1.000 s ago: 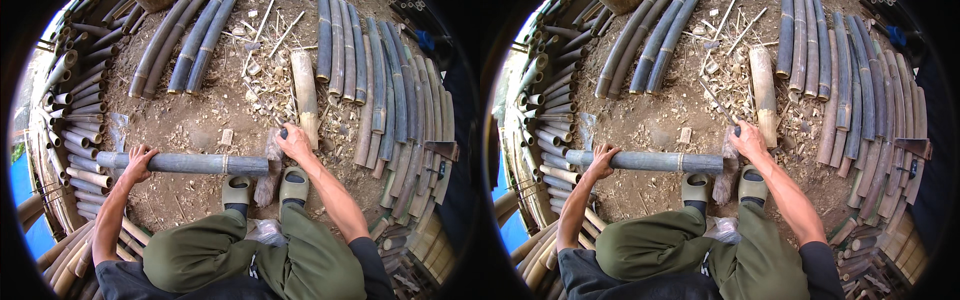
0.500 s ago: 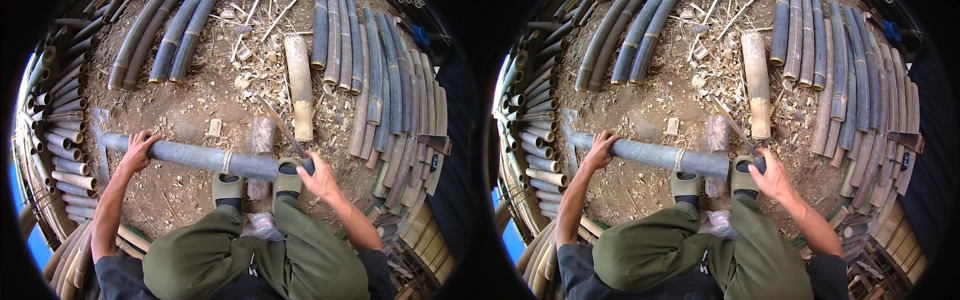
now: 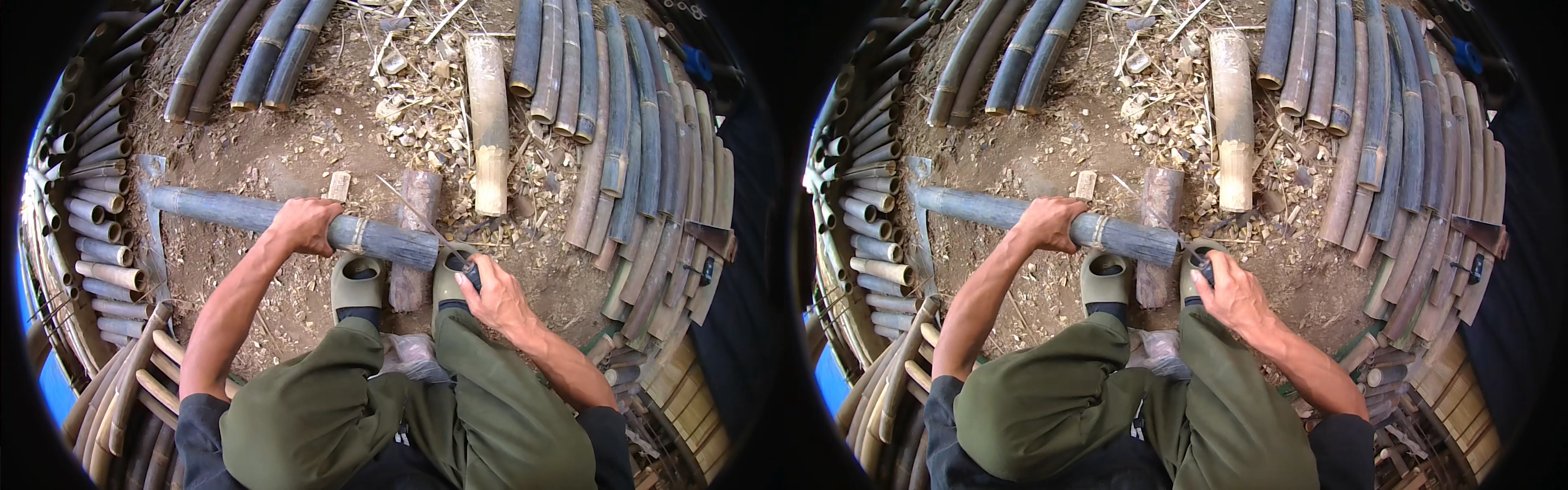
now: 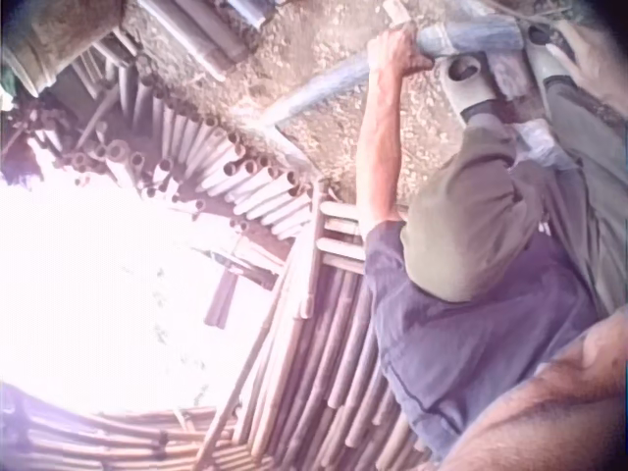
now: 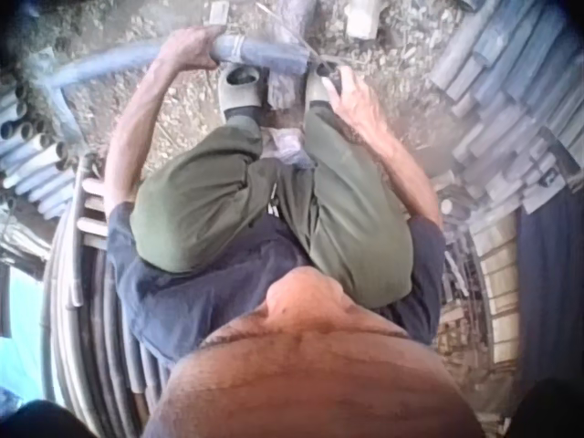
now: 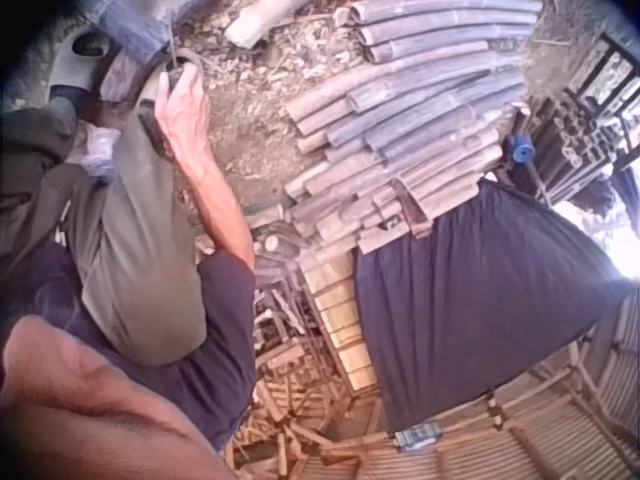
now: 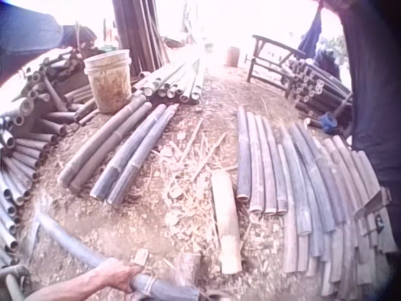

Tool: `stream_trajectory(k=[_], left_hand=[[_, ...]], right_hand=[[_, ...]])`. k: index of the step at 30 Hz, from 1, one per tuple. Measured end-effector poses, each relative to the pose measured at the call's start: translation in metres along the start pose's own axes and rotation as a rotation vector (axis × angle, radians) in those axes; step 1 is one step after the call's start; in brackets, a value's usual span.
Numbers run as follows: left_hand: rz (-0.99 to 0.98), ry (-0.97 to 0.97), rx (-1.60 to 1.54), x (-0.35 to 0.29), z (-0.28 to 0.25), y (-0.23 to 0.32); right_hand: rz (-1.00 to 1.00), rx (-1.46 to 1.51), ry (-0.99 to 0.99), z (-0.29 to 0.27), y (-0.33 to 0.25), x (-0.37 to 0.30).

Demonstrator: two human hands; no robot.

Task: The person uses a saw to cut a segment of bamboo and then uses a large knife to scrape and smooth the surface and edges.

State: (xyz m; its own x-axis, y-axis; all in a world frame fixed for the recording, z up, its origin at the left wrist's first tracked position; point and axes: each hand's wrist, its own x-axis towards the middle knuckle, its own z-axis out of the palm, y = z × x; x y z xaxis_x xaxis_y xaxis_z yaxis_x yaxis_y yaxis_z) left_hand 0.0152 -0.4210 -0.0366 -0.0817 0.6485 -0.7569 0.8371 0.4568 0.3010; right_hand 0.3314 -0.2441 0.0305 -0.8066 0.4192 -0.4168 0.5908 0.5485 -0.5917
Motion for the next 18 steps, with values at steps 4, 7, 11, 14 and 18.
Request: stream_trajectory(k=[4, 7, 11, 14, 18], left_hand=[[0.055, 0.107, -0.005, -0.005, 0.005, -0.007], [0.068, 0.150, 0.001, -0.004, 0.007, -0.006], [0.073, 0.210, 0.016, 0.000, 0.003, -0.006], [0.093, 0.342, 0.030, -0.005, 0.031, -0.015], [0.086, 0.443, 0.072, -0.011, 0.031, -0.007]], right_hand=[[-0.388, 0.163, 0.294, -0.004, -0.034, 0.009], [-0.485, 0.118, 0.320, 0.015, -0.007, 0.013], [-0.025, -0.018, -0.113, 0.019, 0.028, 0.019], [-0.200, 0.150, 0.109, 0.006, -0.010, 0.016], [-0.459, 0.087, 0.280, 0.021, 0.003, 0.018]])
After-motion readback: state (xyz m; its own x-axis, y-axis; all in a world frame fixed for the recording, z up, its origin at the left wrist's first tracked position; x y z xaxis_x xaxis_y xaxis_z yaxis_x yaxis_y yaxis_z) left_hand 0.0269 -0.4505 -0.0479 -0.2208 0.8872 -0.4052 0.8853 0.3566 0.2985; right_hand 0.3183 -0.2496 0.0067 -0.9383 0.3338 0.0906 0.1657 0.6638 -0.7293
